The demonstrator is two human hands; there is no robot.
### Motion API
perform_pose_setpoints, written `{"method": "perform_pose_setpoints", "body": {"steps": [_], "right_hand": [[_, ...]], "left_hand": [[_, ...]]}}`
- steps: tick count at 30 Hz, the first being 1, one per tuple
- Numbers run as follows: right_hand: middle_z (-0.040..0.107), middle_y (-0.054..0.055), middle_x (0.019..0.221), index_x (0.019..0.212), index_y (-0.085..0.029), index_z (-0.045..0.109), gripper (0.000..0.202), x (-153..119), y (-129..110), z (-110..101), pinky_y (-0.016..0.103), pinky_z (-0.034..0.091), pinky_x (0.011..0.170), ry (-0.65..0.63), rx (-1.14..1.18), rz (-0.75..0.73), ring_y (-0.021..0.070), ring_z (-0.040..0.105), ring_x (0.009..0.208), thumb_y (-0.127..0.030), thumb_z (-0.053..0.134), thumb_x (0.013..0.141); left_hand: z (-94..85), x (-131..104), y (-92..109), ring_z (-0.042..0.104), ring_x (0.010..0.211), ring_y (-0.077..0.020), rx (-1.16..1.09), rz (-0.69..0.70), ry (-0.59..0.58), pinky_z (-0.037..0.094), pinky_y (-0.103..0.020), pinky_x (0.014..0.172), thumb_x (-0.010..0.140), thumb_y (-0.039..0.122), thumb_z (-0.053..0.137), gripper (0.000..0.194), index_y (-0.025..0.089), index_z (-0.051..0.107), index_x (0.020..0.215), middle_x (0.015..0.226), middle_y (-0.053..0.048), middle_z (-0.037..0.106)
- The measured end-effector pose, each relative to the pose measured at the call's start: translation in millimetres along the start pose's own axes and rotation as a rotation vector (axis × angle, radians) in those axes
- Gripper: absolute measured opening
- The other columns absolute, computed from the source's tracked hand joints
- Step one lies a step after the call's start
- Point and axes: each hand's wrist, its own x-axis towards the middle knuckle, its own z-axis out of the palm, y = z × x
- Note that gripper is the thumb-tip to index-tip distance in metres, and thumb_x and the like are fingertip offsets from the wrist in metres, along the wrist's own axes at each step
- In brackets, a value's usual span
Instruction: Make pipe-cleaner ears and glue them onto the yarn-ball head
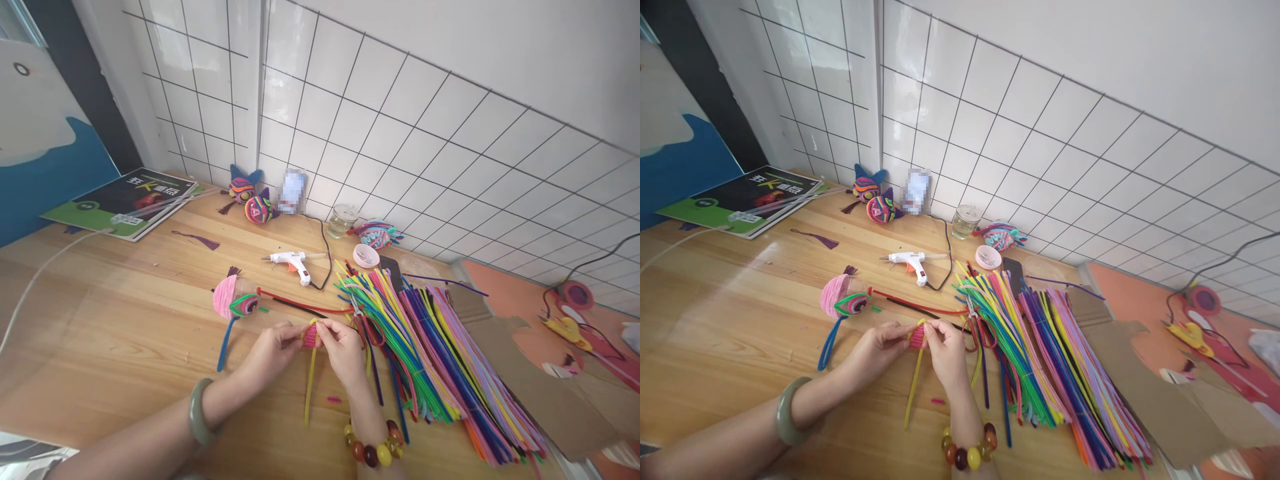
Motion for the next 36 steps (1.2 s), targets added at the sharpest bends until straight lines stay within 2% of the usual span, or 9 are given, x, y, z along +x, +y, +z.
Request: {"method": "perform_pose_setpoints", "body": {"steps": [9,16,26,36], "right_hand": [[0.053,-0.001,0.051,0.071,-0.017,0.066,0.023,0.3,1.7,-0.5,0.024,0.040,0.053,-0.001,-0.024,-0.008,0.0144,0.050,0.052,-0.035,0.054,0.077],[0.054,-0.001,0.052,0.079,-0.016,0.068,0.024,0.2,2.2,-0.6,0.024,0.042,0.052,0.000,-0.023,-0.009,0.0139,0.051,0.051,-0.035,0.053,0.078],[0.054,-0.001,0.051,0.070,-0.017,0.067,0.022,0.1,1.5,0.2,0.024,0.039,0.053,0.004,-0.043,-0.018,0.0144,0.050,0.051,-0.034,0.054,0.077],[0.052,-0.002,0.053,0.070,-0.017,0.064,0.022,0.9,3.5,-0.6,0.024,0.039,0.054,-0.031,-0.031,-0.014,0.0139,0.049,0.052,-0.034,0.052,0.078]], "left_hand": [[0.3,0.1,-0.3,0.055,0.073,-0.0159,0.015,0.008,-0.005,0.042,-0.023,0.068,0.079,0.019,0.046,0.035,0.025,0.061,0.110,0.077,-0.003,0.062],[2.8,1.4,-6.6,0.058,0.079,-0.0186,-0.133,-0.089,0.047,0.045,-0.026,0.074,0.075,0.023,0.053,0.033,0.021,0.064,0.105,0.086,-0.005,0.065],[0.7,-0.1,-2.3,0.055,0.070,-0.0154,0.011,-0.013,-0.003,0.042,-0.022,0.066,0.079,0.020,0.047,0.033,0.025,0.062,0.108,0.074,-0.002,0.061],[-1.0,0.1,0.5,0.056,0.071,-0.0154,-0.010,-0.017,-0.015,0.042,-0.022,0.066,0.079,0.020,0.048,0.032,0.024,0.064,0.106,0.074,-0.002,0.061]]}}
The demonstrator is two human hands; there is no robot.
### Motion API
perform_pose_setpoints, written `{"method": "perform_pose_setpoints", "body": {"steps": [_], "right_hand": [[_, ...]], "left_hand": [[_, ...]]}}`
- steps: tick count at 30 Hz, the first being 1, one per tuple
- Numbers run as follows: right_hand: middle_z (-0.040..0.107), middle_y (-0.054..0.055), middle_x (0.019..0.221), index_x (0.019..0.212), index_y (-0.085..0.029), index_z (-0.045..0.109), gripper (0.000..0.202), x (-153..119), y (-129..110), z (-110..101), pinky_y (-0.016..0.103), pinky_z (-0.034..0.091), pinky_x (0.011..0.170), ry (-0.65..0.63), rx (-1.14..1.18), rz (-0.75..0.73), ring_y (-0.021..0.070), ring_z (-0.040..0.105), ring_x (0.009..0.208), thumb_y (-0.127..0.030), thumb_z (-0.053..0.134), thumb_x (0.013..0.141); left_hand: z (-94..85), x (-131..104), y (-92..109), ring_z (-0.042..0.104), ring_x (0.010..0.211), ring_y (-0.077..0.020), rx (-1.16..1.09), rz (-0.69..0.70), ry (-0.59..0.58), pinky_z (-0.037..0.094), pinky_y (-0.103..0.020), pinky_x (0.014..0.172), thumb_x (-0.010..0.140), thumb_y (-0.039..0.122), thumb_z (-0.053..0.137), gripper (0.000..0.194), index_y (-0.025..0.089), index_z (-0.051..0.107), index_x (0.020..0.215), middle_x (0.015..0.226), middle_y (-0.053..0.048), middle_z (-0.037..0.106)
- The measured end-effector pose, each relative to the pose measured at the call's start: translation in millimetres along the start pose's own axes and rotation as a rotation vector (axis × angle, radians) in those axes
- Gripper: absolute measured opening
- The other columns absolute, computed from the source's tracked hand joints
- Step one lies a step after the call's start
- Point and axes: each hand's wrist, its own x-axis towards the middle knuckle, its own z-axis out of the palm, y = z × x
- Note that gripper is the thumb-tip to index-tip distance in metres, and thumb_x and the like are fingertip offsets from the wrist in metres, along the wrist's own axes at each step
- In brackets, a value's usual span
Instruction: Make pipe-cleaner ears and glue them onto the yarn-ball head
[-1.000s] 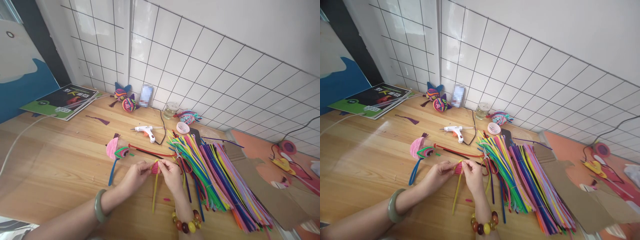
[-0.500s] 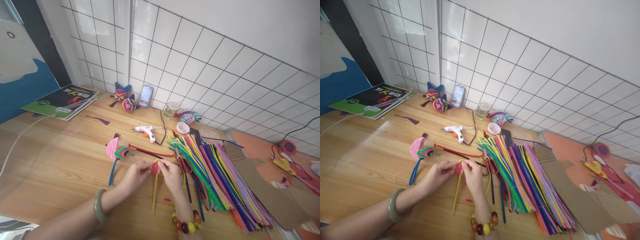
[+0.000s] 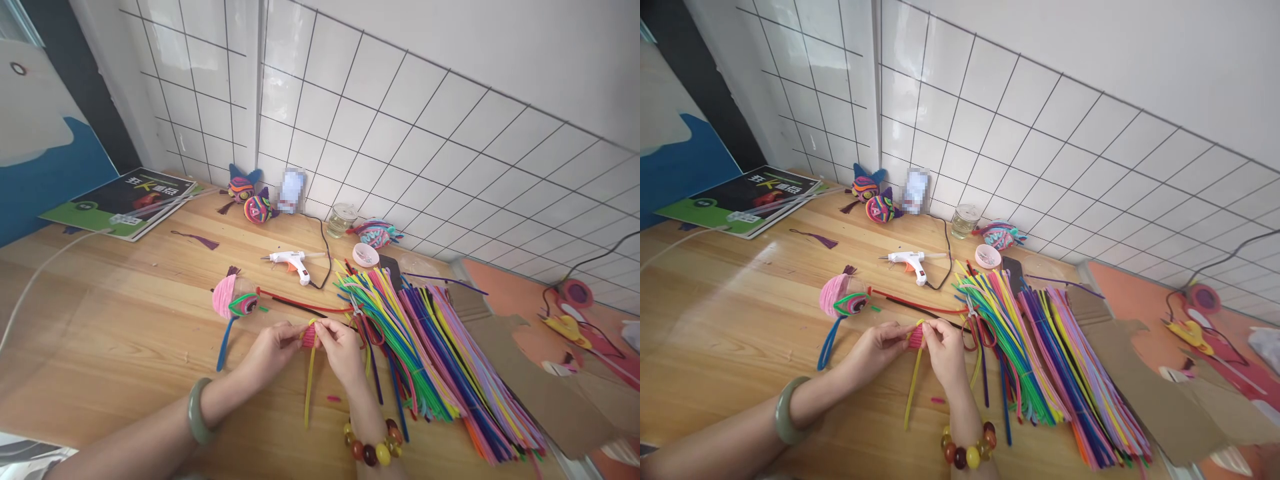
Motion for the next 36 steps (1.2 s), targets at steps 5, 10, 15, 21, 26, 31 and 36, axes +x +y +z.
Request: {"method": "perform_pose_setpoints", "body": {"steps": [5,10,15,21,26,31,36], "right_hand": [[0.051,-0.002,0.053,0.069,-0.016,0.063,0.021,-1.0,-2.7,-1.0,0.023,0.039,0.054,-0.021,0.012,0.012,0.0133,0.049,0.052,-0.032,0.052,0.078],[0.051,-0.003,0.050,0.074,-0.015,0.064,0.024,-0.7,-1.3,-1.0,0.023,0.040,0.053,-0.033,0.034,0.037,0.0125,0.049,0.050,-0.034,0.050,0.079],[0.050,-0.003,0.051,0.070,-0.015,0.062,0.025,-0.4,-2.0,-0.2,0.023,0.039,0.053,-0.024,0.031,0.039,0.0120,0.048,0.050,-0.035,0.052,0.078],[0.051,-0.003,0.050,0.072,-0.015,0.063,0.024,-0.5,-3.8,-0.5,0.022,0.040,0.052,-0.016,0.025,0.037,0.0120,0.049,0.049,-0.036,0.053,0.078],[0.050,-0.003,0.050,0.067,-0.015,0.063,0.025,0.2,-2.9,-0.6,0.022,0.039,0.053,-0.021,0.031,0.034,0.0118,0.048,0.050,-0.036,0.054,0.078],[0.051,-0.003,0.051,0.072,-0.014,0.064,0.024,0.2,-0.3,-0.5,0.023,0.039,0.054,-0.017,0.056,0.047,0.0118,0.048,0.051,-0.036,0.055,0.077],[0.052,-0.002,0.052,0.077,-0.014,0.066,0.027,-0.2,3.2,-1.4,0.022,0.039,0.052,-0.043,0.120,0.081,0.0114,0.048,0.051,-0.038,0.053,0.078]], "left_hand": [[-0.7,-0.1,0.3,0.056,0.072,-0.0158,-0.001,0.007,-0.004,0.042,-0.022,0.066,0.079,0.021,0.048,0.031,0.024,0.064,0.105,0.076,-0.002,0.062],[-0.4,0.6,-1.4,0.056,0.075,-0.0151,-0.021,-0.001,-0.016,0.043,-0.023,0.070,0.079,0.019,0.047,0.032,0.024,0.063,0.107,0.079,-0.002,0.063],[-0.4,0.0,-2.3,0.055,0.074,-0.0142,0.016,0.006,-0.018,0.042,-0.022,0.069,0.079,0.017,0.047,0.034,0.024,0.062,0.108,0.076,-0.001,0.060],[-0.5,0.3,-2.8,0.055,0.076,-0.0150,0.005,0.012,-0.038,0.042,-0.022,0.070,0.079,0.016,0.047,0.034,0.025,0.061,0.109,0.078,-0.002,0.061],[-1.1,0.2,-1.4,0.054,0.073,-0.0148,0.036,0.010,-0.038,0.042,-0.022,0.068,0.079,0.017,0.047,0.034,0.025,0.062,0.109,0.074,-0.001,0.059],[-1.1,0.7,-0.9,0.057,0.076,-0.0156,-0.040,0.001,-0.030,0.042,-0.023,0.070,0.078,0.018,0.050,0.033,0.025,0.062,0.108,0.079,-0.001,0.064],[1.8,4.4,-8.0,0.060,0.082,-0.0184,-0.303,-0.072,-0.043,0.045,-0.025,0.073,0.075,0.022,0.056,0.033,0.020,0.063,0.108,0.093,-0.004,0.068]]}}
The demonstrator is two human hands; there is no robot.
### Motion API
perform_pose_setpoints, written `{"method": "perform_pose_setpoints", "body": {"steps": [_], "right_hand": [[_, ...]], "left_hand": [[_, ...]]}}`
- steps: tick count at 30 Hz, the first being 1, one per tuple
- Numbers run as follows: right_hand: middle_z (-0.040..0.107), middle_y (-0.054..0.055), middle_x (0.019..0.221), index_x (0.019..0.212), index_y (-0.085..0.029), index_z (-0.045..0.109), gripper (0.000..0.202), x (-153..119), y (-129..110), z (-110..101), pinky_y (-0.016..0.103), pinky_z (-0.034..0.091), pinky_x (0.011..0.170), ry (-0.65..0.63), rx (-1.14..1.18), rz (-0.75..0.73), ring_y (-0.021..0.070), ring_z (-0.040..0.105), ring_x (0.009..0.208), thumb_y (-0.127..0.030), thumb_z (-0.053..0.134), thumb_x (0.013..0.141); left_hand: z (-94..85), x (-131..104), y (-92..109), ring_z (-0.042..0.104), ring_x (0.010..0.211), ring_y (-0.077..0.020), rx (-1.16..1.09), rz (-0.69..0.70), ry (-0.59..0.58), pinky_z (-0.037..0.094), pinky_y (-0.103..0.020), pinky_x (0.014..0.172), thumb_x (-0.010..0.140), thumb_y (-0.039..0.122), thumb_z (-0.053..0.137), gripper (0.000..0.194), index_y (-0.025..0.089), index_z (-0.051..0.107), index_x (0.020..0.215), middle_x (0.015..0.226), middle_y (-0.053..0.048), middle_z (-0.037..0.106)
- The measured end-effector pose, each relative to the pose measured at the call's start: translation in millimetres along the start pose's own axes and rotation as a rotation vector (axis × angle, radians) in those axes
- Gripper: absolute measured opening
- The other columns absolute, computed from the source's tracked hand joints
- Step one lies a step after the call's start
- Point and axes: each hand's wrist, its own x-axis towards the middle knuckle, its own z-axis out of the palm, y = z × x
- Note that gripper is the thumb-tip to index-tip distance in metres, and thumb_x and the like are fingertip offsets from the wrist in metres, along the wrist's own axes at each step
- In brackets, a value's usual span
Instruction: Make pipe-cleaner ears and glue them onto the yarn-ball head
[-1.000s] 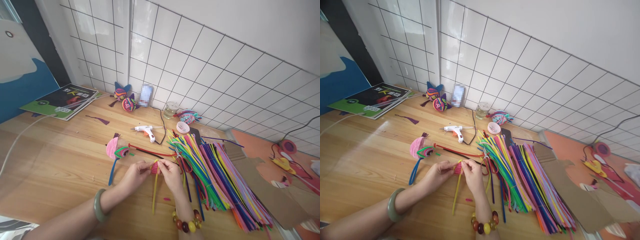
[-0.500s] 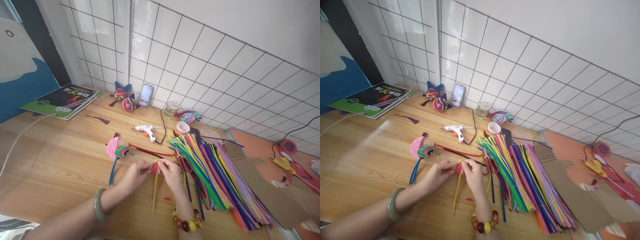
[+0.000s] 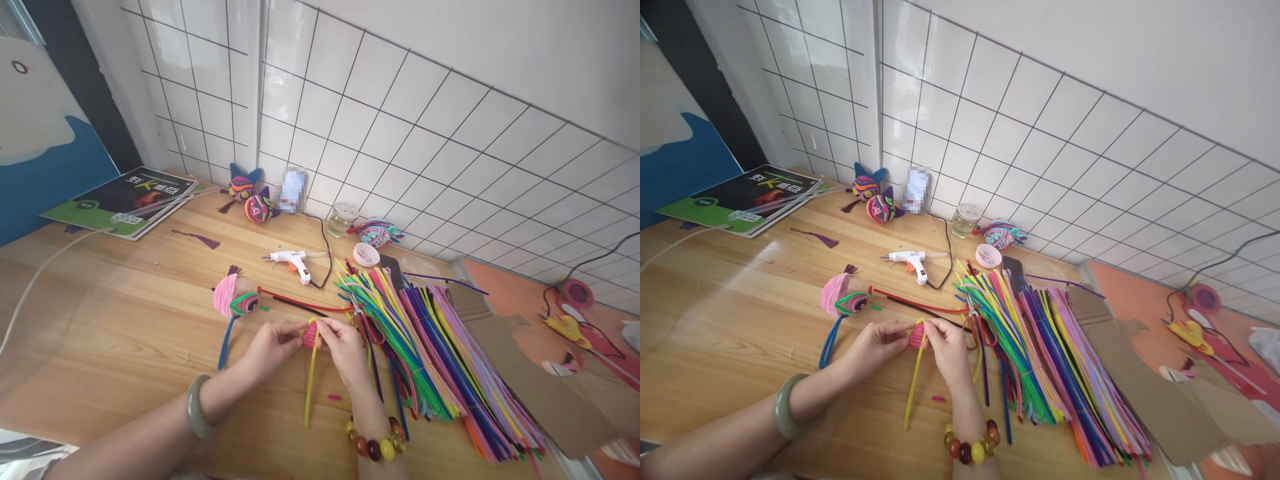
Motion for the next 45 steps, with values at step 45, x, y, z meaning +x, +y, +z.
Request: {"method": "perform_pose_setpoints", "body": {"steps": [45], "right_hand": [[0.064,0.003,0.070,0.093,-0.016,0.067,0.027,-2.4,-8.6,-1.1,0.023,0.044,0.048,-0.096,-0.062,-0.040,0.0121,0.052,0.050,-0.035,0.053,0.079]], "left_hand": [[-4.1,1.2,0.4,0.053,0.053,-0.0097,-0.377,-0.232,0.040,0.043,-0.024,0.059,0.062,0.029,0.072,0.046,0.011,0.063,0.104,0.065,-0.003,0.068]]}}
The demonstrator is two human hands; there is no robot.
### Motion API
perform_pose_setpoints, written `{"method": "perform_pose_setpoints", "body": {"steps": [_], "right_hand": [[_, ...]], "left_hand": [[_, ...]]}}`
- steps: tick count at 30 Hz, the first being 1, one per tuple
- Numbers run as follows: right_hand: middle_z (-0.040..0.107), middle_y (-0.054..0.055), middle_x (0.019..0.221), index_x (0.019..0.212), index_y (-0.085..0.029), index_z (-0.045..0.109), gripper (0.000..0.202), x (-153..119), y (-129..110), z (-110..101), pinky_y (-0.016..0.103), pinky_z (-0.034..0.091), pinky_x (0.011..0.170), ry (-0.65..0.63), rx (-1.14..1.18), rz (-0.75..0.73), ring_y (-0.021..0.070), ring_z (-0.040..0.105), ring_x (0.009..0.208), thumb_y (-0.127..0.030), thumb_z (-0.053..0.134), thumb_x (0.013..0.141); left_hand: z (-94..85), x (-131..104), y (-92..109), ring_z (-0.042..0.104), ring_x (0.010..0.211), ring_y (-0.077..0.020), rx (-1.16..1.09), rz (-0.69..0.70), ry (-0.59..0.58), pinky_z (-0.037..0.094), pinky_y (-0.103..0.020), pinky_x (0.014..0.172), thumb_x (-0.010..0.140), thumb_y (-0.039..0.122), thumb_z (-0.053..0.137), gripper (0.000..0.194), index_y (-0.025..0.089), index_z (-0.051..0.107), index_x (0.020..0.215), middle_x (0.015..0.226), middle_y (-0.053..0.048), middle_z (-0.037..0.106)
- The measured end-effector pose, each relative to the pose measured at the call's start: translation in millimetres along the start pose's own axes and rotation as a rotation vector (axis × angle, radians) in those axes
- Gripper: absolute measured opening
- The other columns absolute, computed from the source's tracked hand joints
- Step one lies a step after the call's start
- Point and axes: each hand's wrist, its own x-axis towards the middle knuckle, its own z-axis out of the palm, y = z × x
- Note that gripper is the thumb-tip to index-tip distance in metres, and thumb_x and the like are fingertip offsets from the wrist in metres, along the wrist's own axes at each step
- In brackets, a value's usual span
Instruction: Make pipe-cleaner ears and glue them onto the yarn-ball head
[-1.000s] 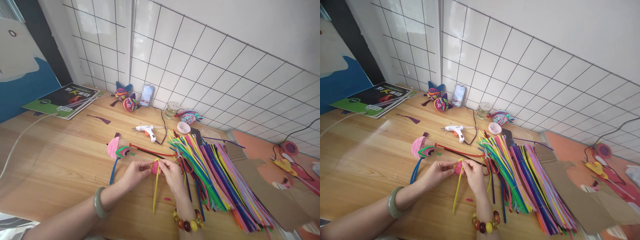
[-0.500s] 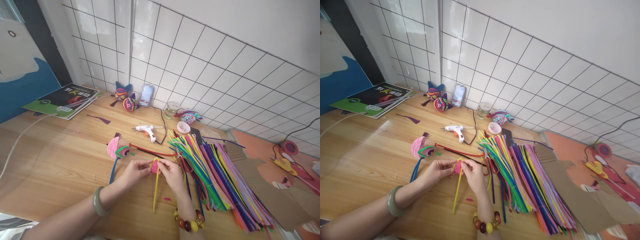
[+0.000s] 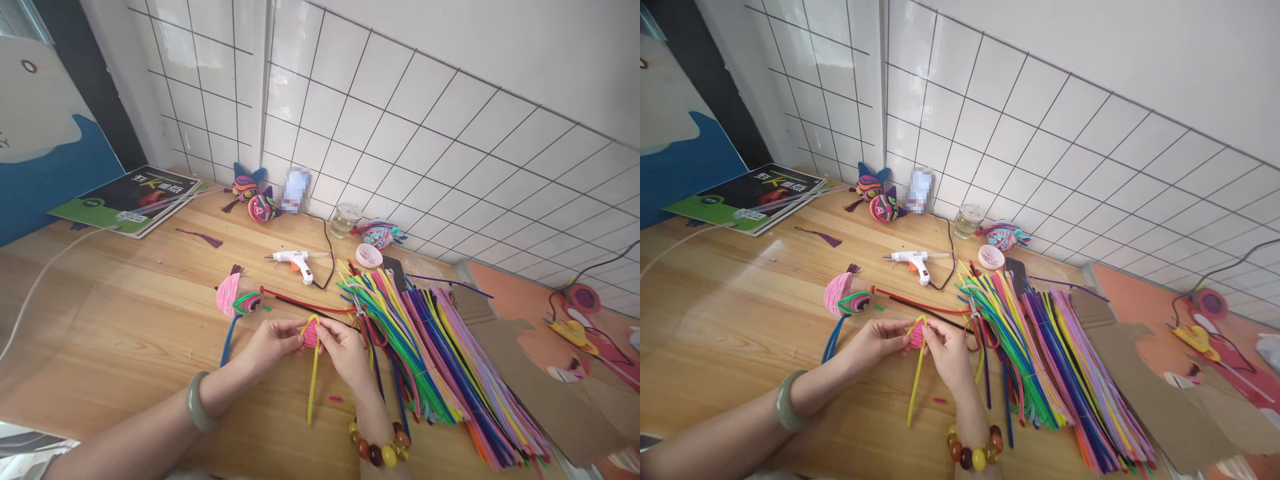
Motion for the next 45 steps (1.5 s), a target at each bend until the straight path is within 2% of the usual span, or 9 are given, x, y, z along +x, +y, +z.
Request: {"method": "perform_pose_setpoints", "body": {"steps": [8,15,21,31,38,45], "right_hand": [[0.061,0.001,0.063,0.093,-0.017,0.067,0.026,-0.7,-0.8,-0.4,0.023,0.042,0.049,0.021,-0.039,-0.012,0.0126,0.051,0.050,-0.034,0.053,0.079],[0.064,0.002,0.068,0.096,-0.018,0.067,0.027,-0.1,-1.0,0.6,0.023,0.043,0.050,0.016,0.006,0.011,0.0123,0.051,0.051,-0.033,0.054,0.079],[0.066,0.002,0.072,0.097,-0.019,0.069,0.028,-0.5,-0.5,0.8,0.024,0.044,0.050,0.029,-0.043,0.007,0.0124,0.052,0.049,-0.034,0.055,0.077],[0.067,0.004,0.078,0.098,-0.019,0.069,0.028,-2.3,-5.1,1.6,0.024,0.045,0.051,-0.020,-0.037,0.018,0.0111,0.052,0.050,-0.031,0.056,0.076],[0.064,0.003,0.071,0.093,-0.017,0.070,0.025,-2.4,-2.5,1.6,0.024,0.044,0.053,-0.022,-0.040,0.040,0.0122,0.052,0.052,-0.031,0.056,0.077],[0.058,0.000,0.059,0.081,-0.016,0.070,0.024,-1.8,-0.6,0.8,0.022,0.041,0.050,-0.045,-0.055,0.051,0.0118,0.051,0.049,-0.034,0.055,0.077]], "left_hand": [[0.5,0.1,1.3,0.054,0.053,-0.0104,0.019,0.010,-0.010,0.044,-0.025,0.060,0.062,0.032,0.071,0.048,0.012,0.063,0.105,0.066,-0.003,0.068],[-0.2,-0.2,1.3,0.054,0.055,-0.0109,0.032,0.053,0.024,0.044,-0.025,0.060,0.063,0.031,0.070,0.042,0.011,0.065,0.100,0.063,-0.002,0.066],[-0.6,1.2,3.4,0.054,0.058,-0.0125,0.063,0.102,0.046,0.045,-0.026,0.062,0.064,0.035,0.069,0.045,0.012,0.064,0.103,0.074,-0.006,0.068],[1.7,0.2,7.9,0.050,0.055,-0.0100,-0.014,0.080,0.151,0.041,-0.022,0.057,0.059,0.034,0.073,0.042,0.011,0.067,0.095,0.061,-0.001,0.064],[2.2,0.7,6.5,0.051,0.054,-0.0100,-0.048,0.081,0.138,0.041,-0.022,0.057,0.060,0.032,0.073,0.038,0.011,0.067,0.092,0.062,-0.001,0.065],[1.7,-0.5,7.4,0.053,0.058,-0.0105,-0.002,0.081,0.109,0.041,-0.021,0.058,0.064,0.032,0.070,0.034,0.012,0.068,0.092,0.072,-0.004,0.068]]}}
